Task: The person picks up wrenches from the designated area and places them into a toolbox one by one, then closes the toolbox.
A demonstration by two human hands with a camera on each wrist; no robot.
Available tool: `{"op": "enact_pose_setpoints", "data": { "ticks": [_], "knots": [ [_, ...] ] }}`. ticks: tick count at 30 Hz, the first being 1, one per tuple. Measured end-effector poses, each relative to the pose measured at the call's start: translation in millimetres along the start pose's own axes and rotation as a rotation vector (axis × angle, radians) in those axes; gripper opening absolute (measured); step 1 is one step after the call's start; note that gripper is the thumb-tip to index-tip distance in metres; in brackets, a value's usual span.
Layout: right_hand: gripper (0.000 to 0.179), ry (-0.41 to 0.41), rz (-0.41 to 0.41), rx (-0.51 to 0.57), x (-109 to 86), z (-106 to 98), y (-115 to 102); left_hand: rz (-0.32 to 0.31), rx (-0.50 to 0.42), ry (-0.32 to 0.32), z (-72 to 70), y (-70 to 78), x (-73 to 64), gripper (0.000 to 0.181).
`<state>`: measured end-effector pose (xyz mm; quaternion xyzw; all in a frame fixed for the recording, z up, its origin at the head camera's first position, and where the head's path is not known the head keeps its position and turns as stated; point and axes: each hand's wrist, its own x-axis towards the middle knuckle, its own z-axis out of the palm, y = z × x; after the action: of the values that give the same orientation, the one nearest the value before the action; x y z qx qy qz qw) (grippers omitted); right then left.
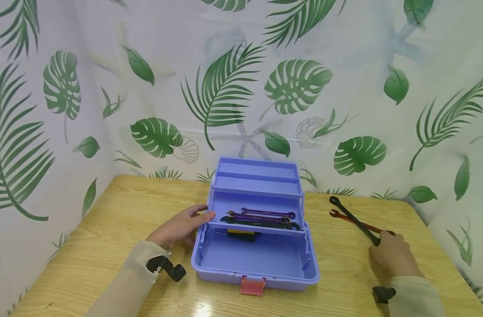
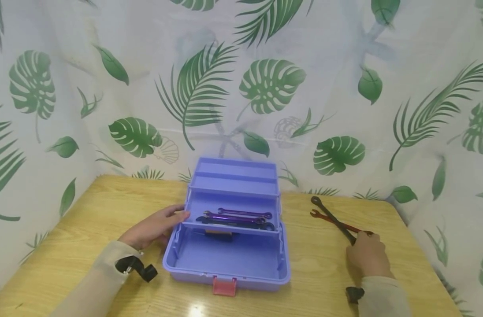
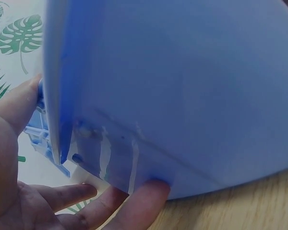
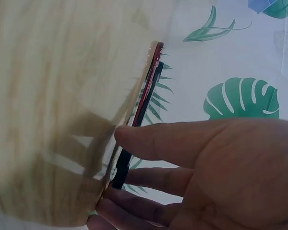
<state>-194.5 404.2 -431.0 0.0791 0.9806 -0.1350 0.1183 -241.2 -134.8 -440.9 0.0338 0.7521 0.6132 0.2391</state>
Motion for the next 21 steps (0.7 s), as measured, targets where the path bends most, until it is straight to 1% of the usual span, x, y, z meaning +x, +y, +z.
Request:
{"op": "enact_pose_setpoints", "data": {
  "ticks": [2, 5, 8, 11, 16, 21],
  "knots": [
    [0.056, 0.0, 0.003, 0.002, 0.8, 0.0, 0.0, 0.001, 0.004, 0.005, -0.3, -0.4, 0.0, 0.083],
    [0.047, 0.007, -0.007, 0.014, 3.6, 0.7, 2.2, 0.003, 0.005, 0.006, -0.8, -1.1, 0.2, 0.084],
    [0.035, 0.014, -0.025, 0.024, 5.7, 2.1, 4.4, 0.007, -0.002, -0.005, -1.0, -1.9, 0.6, 0.084],
    [0.028, 0.012, -0.039, 0.03, 6.1, 2.7, 4.3, 0.013, -0.011, -0.019, -1.0, -2.4, 0.9, 0.083],
    [0.024, 0.026, -0.045, 0.028, 1.8, 1.8, -0.7, 0.016, -0.007, -0.022, -1.0, -1.6, 0.3, 0.081],
    [0.023, 0.041, -0.05, 0.02, 1.9, 4.2, 0.1, 0.014, -0.009, -0.026, -1.5, -1.8, 1.6, 0.081]
  ]
}}
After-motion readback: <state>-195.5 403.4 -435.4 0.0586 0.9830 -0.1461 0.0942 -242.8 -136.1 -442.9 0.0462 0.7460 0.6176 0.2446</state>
